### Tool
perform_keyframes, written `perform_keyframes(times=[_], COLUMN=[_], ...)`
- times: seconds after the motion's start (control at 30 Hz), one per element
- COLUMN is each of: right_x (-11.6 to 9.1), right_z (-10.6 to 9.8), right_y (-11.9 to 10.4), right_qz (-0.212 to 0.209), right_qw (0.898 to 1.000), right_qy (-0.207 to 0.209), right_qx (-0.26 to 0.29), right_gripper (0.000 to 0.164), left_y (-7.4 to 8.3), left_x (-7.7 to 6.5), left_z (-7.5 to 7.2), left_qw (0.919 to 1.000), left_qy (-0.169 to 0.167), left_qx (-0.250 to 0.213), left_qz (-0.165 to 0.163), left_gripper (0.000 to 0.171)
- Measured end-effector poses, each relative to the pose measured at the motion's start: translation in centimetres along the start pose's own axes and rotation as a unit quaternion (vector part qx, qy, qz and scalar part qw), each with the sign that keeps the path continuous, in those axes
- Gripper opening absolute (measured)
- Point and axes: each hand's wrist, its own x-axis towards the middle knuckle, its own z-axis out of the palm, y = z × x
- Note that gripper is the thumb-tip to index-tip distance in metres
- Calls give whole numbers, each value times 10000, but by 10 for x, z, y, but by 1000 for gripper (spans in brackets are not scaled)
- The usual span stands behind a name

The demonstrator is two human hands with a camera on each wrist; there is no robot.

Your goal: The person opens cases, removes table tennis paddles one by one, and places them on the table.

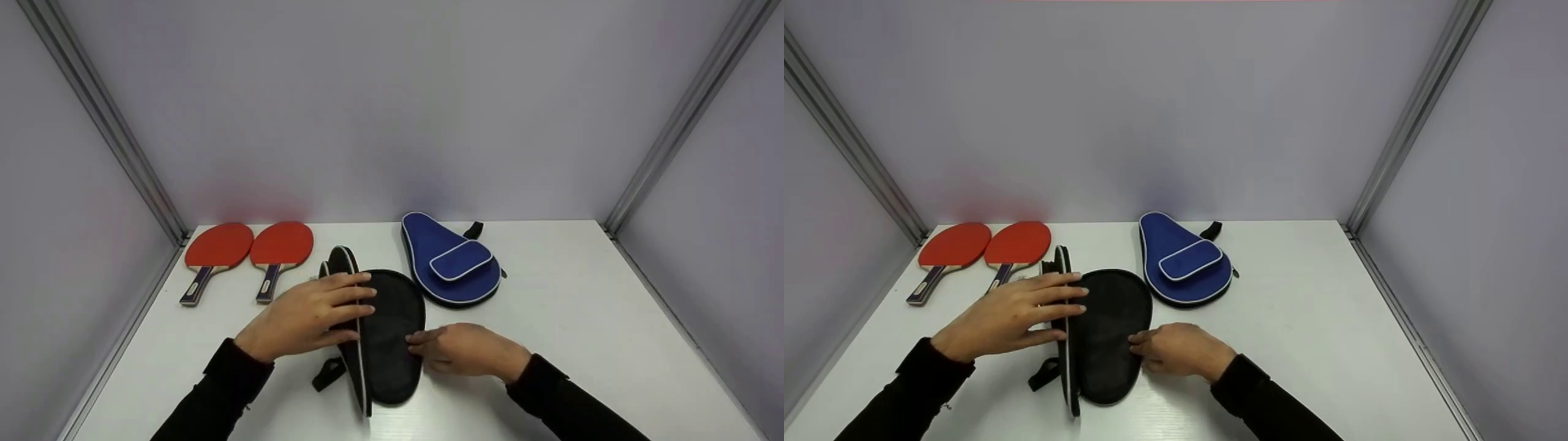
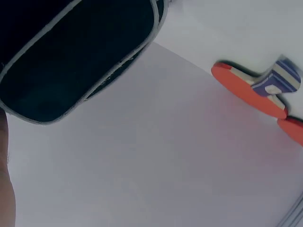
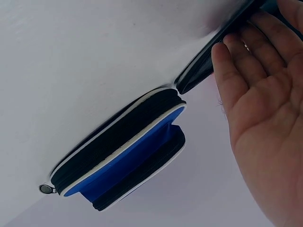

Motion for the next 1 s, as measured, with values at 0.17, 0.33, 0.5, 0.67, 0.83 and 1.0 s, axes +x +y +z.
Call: perform_keyframes(times=[0.17,0.33,0.5,0.67,0.83,1.0], right_x=[1,6,11,11,0,-10], right_z=[1,2,5,6,2,-3], right_y=[-3,-9,-13,-12,-3,6], right_qz=[-113,-506,-655,-668,-393,-128], right_qw=[9999,9975,9961,9958,9988,9999], right_qy=[73,220,145,30,-74,-51], right_qx=[-65,-434,-575,-629,-290,63], right_gripper=[38,36,39,42,45,44], left_y=[1,1,2,3,7,12], left_x=[4,10,20,28,33,39], left_z=[6,11,22,35,46,56], left_qw=[9984,9953,9928,9912,9889,9855], left_qy=[-268,-436,-667,-910,-1058,-1160], left_qx=[477,845,926,833,853,979], left_qz=[110,206,357,487,609,756], left_gripper=[50,42,38,28,20,13])
